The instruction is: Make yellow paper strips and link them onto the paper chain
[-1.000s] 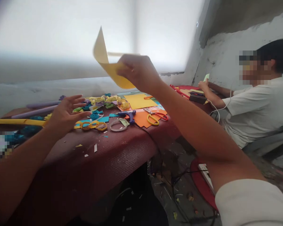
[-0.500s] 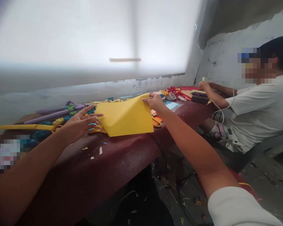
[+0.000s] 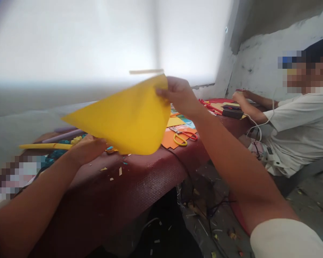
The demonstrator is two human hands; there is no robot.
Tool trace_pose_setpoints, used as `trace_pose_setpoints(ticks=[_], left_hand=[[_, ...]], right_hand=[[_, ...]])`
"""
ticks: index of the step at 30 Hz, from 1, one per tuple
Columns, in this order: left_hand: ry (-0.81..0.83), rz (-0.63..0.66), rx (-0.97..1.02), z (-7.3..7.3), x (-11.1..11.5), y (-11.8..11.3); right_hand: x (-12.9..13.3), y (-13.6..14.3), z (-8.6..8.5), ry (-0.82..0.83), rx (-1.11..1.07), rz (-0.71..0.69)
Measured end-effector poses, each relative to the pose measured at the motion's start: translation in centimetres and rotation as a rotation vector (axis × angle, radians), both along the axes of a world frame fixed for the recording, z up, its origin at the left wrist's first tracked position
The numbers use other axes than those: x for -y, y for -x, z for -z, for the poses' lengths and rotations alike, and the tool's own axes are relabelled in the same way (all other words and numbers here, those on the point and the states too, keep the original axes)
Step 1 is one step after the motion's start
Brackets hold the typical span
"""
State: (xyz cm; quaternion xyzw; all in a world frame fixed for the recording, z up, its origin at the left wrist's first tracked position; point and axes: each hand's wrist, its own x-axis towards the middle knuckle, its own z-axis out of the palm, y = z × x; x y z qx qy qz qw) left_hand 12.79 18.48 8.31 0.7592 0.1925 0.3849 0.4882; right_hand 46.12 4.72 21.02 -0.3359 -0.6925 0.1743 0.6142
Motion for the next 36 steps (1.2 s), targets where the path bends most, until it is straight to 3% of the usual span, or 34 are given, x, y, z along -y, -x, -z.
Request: trace_pose_setpoints(ticks=[2,5,8,10,13,16,20,23,26,31,36], left_hand=[[0.086,0.011,-0.011,0.0,-0.4,0.2],[0.191,-0.060,0.039,0.1,-1.2,0.3],[0.255,-0.171,0.092,0.3,-1.7,-0.1],[0.263,-0.242,0.135,0.5,-1.7,-0.6],[0.203,-0.357,0.252,0.7,-1.4,-1.4],[0.132,-0.407,0.338,0.8,-0.4,-2.3],[0.105,-0.292,0.396,0.2,1.5,-3.2],[0.140,-0.192,0.392,-0.7,2.5,-3.1],[0.178,-0.179,0.366,-1.4,2.9,-2.6],[0.203,-0.217,0.381,-2.0,3.3,-2.2],[0.198,-0.208,0.236,-3.0,5.0,-2.6]], right_hand=[[-2.1,-2.0,1.5,0.116,-0.117,0.126],[-3.8,-3.3,4.7,0.246,-0.136,0.170],[-4.3,-3.1,7.8,0.377,-0.077,0.200],[-4.5,-2.2,8.9,0.380,-0.073,0.265],[-4.7,0.3,9.2,0.287,-0.086,0.350],[-5.0,5.0,8.9,0.210,-0.062,0.314],[-6.2,12.5,9.6,0.174,-0.031,0.133],[-7.5,15.8,10.2,0.172,-0.050,-0.018],[-8.2,15.8,10.6,0.180,-0.091,-0.097],[-7.5,12.8,10.7,0.105,-0.279,0.138],[-4.4,11.4,9.2,0.203,-0.391,-0.135]])
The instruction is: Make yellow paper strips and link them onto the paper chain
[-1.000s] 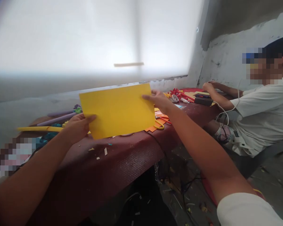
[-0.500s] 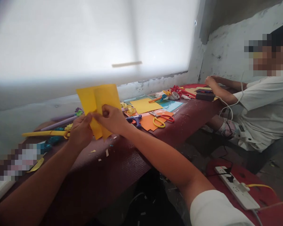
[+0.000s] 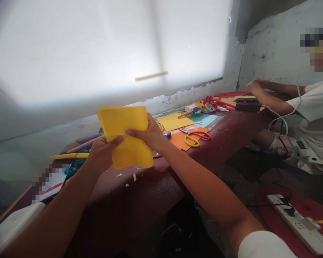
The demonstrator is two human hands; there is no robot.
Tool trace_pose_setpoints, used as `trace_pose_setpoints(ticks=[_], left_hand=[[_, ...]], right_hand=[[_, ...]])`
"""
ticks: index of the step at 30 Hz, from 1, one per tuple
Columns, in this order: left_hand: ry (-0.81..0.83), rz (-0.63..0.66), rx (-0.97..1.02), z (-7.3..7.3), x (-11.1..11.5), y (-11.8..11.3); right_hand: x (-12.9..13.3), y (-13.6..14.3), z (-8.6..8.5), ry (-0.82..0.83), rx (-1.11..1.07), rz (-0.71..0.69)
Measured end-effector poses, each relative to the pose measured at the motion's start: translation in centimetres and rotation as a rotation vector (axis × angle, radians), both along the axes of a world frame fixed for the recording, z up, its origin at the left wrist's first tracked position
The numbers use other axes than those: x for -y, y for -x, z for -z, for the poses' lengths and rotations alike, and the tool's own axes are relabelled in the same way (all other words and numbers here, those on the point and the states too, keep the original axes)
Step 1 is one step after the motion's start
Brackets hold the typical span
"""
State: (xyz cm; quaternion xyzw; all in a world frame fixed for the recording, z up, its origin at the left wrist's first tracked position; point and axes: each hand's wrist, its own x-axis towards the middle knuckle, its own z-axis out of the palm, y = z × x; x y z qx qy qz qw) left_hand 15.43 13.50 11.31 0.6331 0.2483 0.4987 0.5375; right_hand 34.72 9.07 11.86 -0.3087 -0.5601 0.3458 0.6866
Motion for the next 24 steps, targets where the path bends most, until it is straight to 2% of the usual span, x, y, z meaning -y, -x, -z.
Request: trace_pose_setpoints(ticks=[3,7,9,12,14,18,24], left_hand=[[-0.043,-0.012,-0.086,-1.5,2.8,-0.5],[-0.040,-0.020,-0.159,-3.1,9.4,-0.7],[0.114,-0.018,-0.131,-3.1,13.0,-0.6],[0.385,-0.039,-0.010,-1.7,16.6,-0.2],[0.452,-0.035,0.042,-0.4,17.7,0.3],[0.473,-0.020,0.042,1.6,18.1,1.4],[0.447,0.047,-0.008,2.2,18.1,2.5]], right_hand=[[4.1,-0.6,-0.8,0.013,-0.021,0.047],[10.5,-0.9,-0.1,0.099,-0.092,-0.024],[12.8,-0.6,1.0,0.200,-0.116,-0.087],[14.8,0.2,2.9,0.325,-0.159,-0.180],[15.6,0.9,4.0,0.353,-0.206,-0.228],[16.6,1.8,5.4,0.405,-0.268,-0.280],[16.7,1.8,6.0,0.497,-0.250,-0.239]])
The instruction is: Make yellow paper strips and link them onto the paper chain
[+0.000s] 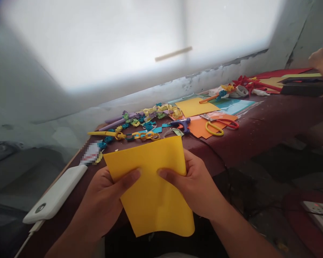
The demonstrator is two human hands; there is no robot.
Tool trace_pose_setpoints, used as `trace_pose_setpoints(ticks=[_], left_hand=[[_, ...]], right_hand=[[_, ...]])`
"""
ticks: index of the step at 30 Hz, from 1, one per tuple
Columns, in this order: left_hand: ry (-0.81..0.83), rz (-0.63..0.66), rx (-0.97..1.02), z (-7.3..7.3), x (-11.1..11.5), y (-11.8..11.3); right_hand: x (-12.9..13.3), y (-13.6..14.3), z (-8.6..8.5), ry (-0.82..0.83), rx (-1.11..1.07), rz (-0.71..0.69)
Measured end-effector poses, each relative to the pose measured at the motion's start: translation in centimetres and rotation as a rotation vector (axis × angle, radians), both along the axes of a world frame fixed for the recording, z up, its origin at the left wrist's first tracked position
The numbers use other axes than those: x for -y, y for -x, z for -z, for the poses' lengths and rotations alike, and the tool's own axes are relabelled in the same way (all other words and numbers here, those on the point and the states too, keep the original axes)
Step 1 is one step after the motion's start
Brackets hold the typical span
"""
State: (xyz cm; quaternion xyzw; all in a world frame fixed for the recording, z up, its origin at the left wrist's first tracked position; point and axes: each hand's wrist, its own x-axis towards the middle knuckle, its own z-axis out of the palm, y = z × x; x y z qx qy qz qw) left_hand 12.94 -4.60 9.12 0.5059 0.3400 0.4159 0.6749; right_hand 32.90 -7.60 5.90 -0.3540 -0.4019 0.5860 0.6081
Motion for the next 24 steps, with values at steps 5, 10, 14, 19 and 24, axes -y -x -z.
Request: trace_pose_setpoints(ticks=[5,10,14,19,24], left_hand=[[0.022,0.031,0.010,-0.20,0.25,0.13],[0.042,0.024,-0.006,-0.07,0.32,0.36],[0.029,0.027,-0.008,0.05,0.36,0.48],[0.023,0.038,-0.009,0.16,0.41,0.42],[0.026,0.033,-0.026,0.18,0.27,0.55]], right_hand=[[0.01,-0.13,0.04,0.002,0.018,-0.023],[0.03,0.08,0.35,-0.009,-0.014,-0.056],[-0.11,0.11,0.59,-0.019,-0.003,-0.047],[-0.11,0.02,0.72,-0.006,0.013,-0.032],[-0.04,-0.03,0.77,-0.016,-0.006,-0.052]])
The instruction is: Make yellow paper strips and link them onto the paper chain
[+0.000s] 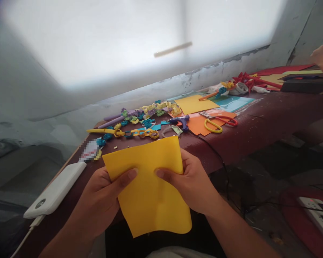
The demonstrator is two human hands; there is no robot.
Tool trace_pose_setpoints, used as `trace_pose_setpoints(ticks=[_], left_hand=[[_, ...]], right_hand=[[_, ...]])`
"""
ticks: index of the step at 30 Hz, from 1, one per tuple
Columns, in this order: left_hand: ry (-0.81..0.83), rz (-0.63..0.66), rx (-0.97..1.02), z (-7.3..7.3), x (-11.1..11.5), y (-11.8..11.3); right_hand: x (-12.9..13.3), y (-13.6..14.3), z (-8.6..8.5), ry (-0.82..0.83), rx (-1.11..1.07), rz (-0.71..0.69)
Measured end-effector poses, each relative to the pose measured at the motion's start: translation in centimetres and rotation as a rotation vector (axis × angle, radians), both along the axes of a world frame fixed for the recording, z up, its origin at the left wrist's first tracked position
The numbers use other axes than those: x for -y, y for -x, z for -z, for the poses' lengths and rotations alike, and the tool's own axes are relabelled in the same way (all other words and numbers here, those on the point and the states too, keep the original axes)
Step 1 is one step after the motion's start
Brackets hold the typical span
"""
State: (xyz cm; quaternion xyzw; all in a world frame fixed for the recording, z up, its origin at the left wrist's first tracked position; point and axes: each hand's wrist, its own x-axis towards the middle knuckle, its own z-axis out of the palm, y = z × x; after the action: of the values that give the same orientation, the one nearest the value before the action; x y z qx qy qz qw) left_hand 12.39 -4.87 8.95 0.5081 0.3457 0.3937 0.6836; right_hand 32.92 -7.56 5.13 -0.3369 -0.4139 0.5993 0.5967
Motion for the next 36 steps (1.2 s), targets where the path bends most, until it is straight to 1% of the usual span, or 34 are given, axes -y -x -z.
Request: trace_pose_setpoints(ticks=[3,5,7,9,10,12,13,15,16,17,18,19,20,21,23,24,26,28,32,34,36], left_hand=[[-0.014,-0.038,-0.020,0.3,-0.2,0.0],[-0.031,-0.087,-0.016,0.9,-0.3,0.0],[-0.025,-0.118,-0.002,1.6,-0.5,0.1],[0.014,-0.096,-0.017,2.0,-0.7,0.8],[0.031,-0.072,-0.049,2.0,-0.9,1.4],[-0.009,-0.043,-0.192,1.1,-1.6,3.1],[-0.095,-0.086,-0.303,0.4,-2.1,3.9],[-0.426,-0.240,-0.601,-1.5,-3.2,5.1],[-0.562,-0.290,-0.720,-2.5,-3.7,5.3],[-0.634,-0.228,-0.823,-3.4,-4.1,5.0],[-0.676,-0.115,-0.879,-4.1,-4.4,4.4],[-0.686,-0.002,-0.921,-4.7,-4.7,3.6],[-0.660,0.112,-0.952,-5.0,-4.8,2.6],[-0.622,0.176,-0.955,-5.2,-4.8,1.7],[-0.571,0.211,-0.916,-5.2,-4.9,0.3],[-0.555,0.202,-0.892,-5.1,-4.9,0.0],[-0.530,0.168,-0.854,-4.8,-5.3,0.3],[-0.483,0.107,-0.814,-4.5,-6.1,1.6],[-0.381,-0.033,-0.733,-4.0,-7.8,5.0],[-0.361,-0.073,-0.717,-3.6,-8.0,6.3],[-0.370,-0.124,-0.724,-2.9,-7.6,7.3]], right_hand=[[-0.4,-0.3,0.4,0.032,-0.009,0.000],[-1.0,-0.6,0.9,0.053,-0.017,0.048],[-1.5,-1.0,1.4,0.054,-0.023,0.125],[-1.9,-1.3,1.7,0.049,-0.008,0.187],[-2.0,-1.4,1.7,0.046,0.009,0.208],[-2.0,-1.4,1.6,0.037,0.058,0.226],[-1.9,-1.3,1.5,0.031,0.094,0.222],[-1.8,-0.8,1.2,0.020,0.184,0.170],[-1.8,-0.4,1.2,0.014,0.223,0.121],[-1.8,0.1,1.1,0.006,0.250,0.067],[-1.9,0.7,1.1,-0.006,0.270,0.016],[-2.0,1.2,1.1,-0.023,0.287,-0.019],[-2.1,1.8,1.2,-0.048,0.308,-0.037],[-2.1,2.2,1.2,-0.074,0.335,-0.039],[-2.3,2.8,1.2,-0.116,0.397,-0.028],[-2.4,2.9,1.2,-0.127,0.418,-0.028],[-2.8,2.6,1.3,-0.116,0.463,-0.046],[-3.2,1.8,1.5,-0.082,0.518,-0.074],[-3.5,-0.4,2.5,-0.048,0.628,-0.106],[-3.1,-1.1,2.8,-0.062,0.682,-0.096],[-2.3,-1.5,2.9,-0.086,0.725,-0.090]])
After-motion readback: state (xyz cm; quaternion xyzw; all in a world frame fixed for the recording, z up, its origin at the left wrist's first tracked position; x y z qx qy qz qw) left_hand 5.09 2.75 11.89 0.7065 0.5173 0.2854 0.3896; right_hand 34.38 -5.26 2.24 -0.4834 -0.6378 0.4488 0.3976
